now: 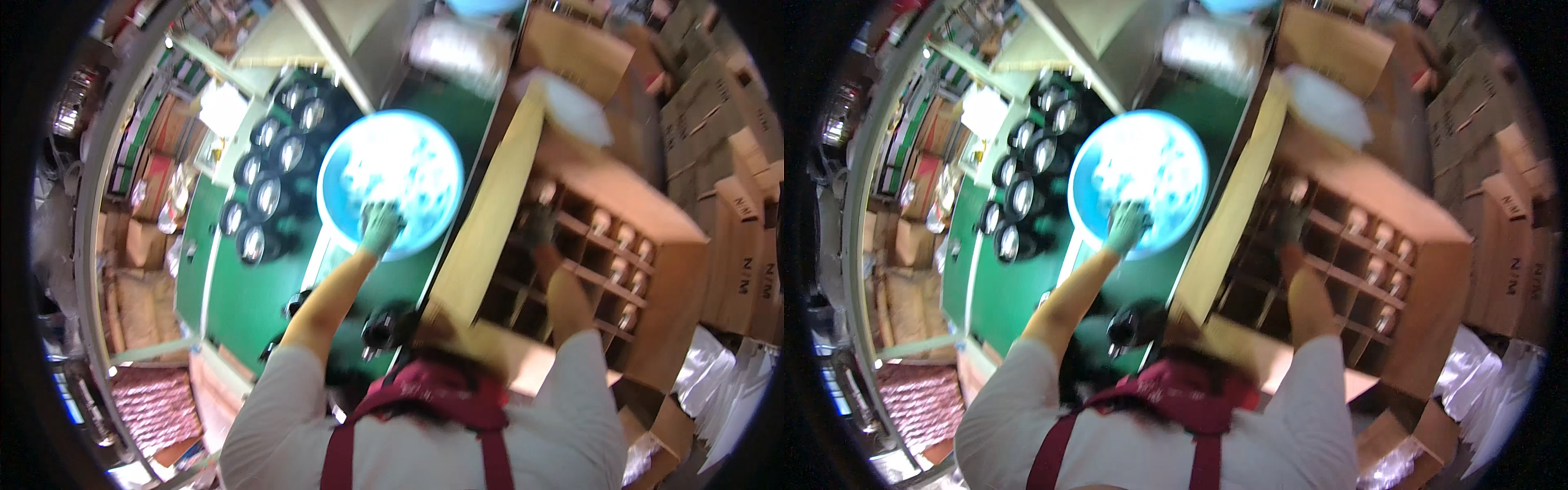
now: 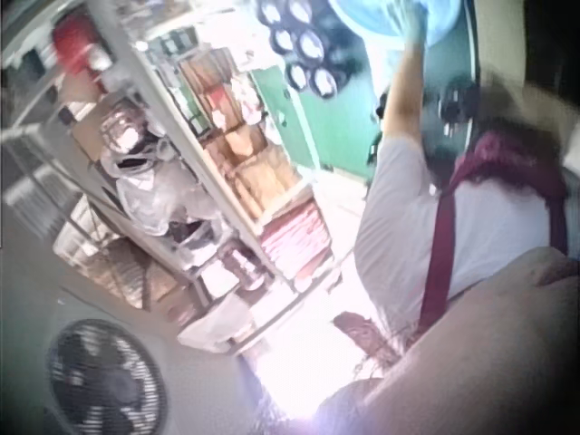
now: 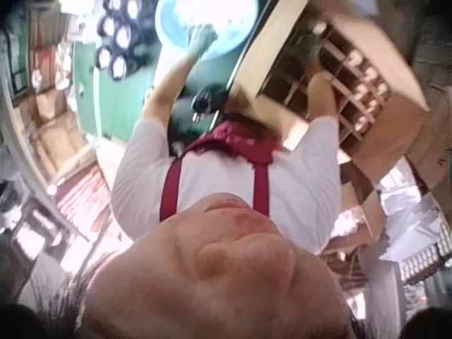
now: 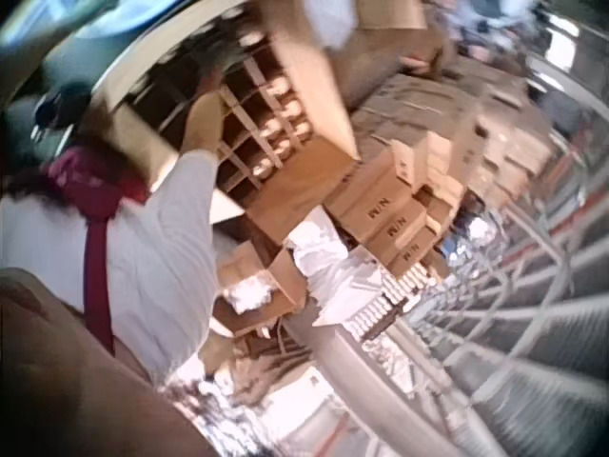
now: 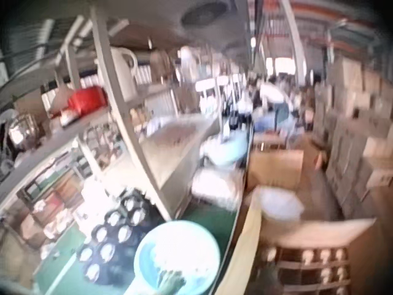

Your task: The person unpacks black kettle bodies from plastic bags and places them on a green workbench. They then pick up each kettle, insert a metal strainer from a blue basin into the opening, and set the assembled kettle into a cardboard box. The process repeats for multiple units.

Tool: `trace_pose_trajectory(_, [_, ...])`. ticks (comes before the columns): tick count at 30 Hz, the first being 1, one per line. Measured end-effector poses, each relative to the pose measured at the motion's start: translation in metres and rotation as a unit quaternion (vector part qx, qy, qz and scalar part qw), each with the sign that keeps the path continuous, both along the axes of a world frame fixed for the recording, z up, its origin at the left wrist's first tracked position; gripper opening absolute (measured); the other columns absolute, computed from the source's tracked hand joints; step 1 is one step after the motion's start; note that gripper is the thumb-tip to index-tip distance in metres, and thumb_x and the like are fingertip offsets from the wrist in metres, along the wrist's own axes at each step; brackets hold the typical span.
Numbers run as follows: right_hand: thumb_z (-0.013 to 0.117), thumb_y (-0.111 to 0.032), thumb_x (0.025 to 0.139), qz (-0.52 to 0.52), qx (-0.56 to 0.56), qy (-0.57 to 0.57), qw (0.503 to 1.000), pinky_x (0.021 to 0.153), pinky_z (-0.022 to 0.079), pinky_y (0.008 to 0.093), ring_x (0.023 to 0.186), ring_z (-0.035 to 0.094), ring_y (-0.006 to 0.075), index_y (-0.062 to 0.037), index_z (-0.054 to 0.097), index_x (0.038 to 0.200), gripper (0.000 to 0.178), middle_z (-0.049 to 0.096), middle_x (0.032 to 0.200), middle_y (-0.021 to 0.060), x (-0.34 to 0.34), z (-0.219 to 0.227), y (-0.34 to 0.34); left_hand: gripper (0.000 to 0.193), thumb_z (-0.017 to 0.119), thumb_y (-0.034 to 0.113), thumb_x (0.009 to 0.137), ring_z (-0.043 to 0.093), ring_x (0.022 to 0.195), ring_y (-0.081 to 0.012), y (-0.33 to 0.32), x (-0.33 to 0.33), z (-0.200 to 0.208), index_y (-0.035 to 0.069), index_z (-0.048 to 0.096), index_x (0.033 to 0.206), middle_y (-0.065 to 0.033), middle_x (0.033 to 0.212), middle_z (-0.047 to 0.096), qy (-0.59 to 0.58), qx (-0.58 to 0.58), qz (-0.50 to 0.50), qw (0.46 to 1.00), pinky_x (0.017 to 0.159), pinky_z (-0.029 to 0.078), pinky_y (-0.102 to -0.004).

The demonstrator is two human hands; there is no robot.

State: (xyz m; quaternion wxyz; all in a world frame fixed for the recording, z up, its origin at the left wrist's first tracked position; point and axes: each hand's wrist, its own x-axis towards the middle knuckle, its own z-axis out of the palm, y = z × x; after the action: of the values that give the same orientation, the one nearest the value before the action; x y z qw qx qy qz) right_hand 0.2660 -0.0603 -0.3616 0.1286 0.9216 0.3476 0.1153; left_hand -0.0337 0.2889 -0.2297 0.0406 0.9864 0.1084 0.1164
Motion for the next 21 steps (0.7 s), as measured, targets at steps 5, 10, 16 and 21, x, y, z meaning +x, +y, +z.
trace_pose_trajectory(5, [0.089, -0.05, 0.057, -0.06, 0.257, 0.192, 0.945, 0.102, 0.039, 0.0557, 0.12, 0.047, 0.0421, -0.0031, 0.045, 0.139, 0.104, 0.051, 0.126, 0.021, -0.07, 0.209, 0.009, 0.03, 0.083, 0.022, 0.079, 0.067, 0.097, -0.0288, -0.022, -0.048, 0.099, 0.009, 0.075, 0.105, -0.009, 0.106, 0.072, -0.075, -0.302, 0.188, 0.931, 0.085, 0.051, -0.0411])
trace_pose_trajectory(10, [0.084, -0.024, 0.075, -0.067, 0.655, 0.46, 0.595, 0.104, 0.046, 0.0443, 0.121, 0.057, 0.0301, -0.0009, 0.051, 0.134, 0.072, 0.06, 0.129, 0.0143, -0.099, 0.278, -0.076, 0.047, 0.07, 0.03, 0.095, 0.068, 0.106, -0.0176, -0.056, -0.075, 0.205, -0.001, 0.062, 0.129, -0.0138, 0.114, 0.073, -0.136, -0.604, 0.212, 0.756, 0.092, 0.051, -0.031])
trace_pose_trajectory(16, [0.061, 0.001, 0.088, 0.134, 0.509, 0.261, 0.809, 0.105, 0.046, 0.0382, 0.119, 0.057, 0.0238, 0.0016, 0.048, 0.139, 0.053, 0.057, 0.133, 0.0139, -0.22, 0.292, -0.138, 0.036, 0.07, 0.021, 0.096, 0.065, 0.103, -0.015, -0.099, -0.095, 0.254, 0.0, 0.065, 0.125, -0.0087, 0.114, 0.071, -0.215, -0.491, 0.008, 0.844, 0.09, 0.05, -0.0314])
trace_pose_trajectory(21, [0.06, 0.008, 0.08, 0.086, 0.526, 0.457, 0.712, 0.11, 0.041, 0.0382, 0.13, 0.051, 0.025, 0.0007, 0.032, 0.151, 0.077, 0.048, 0.145, 0.0147, -0.287, 0.341, -0.055, 0.046, 0.069, 0.03, 0.093, 0.062, 0.105, -0.0291, -0.121, -0.151, 0.302, -0.001, 0.063, 0.125, -0.0157, 0.12, 0.061, -0.255, -0.318, -0.062, 0.911, 0.091, 0.049, -0.0381])
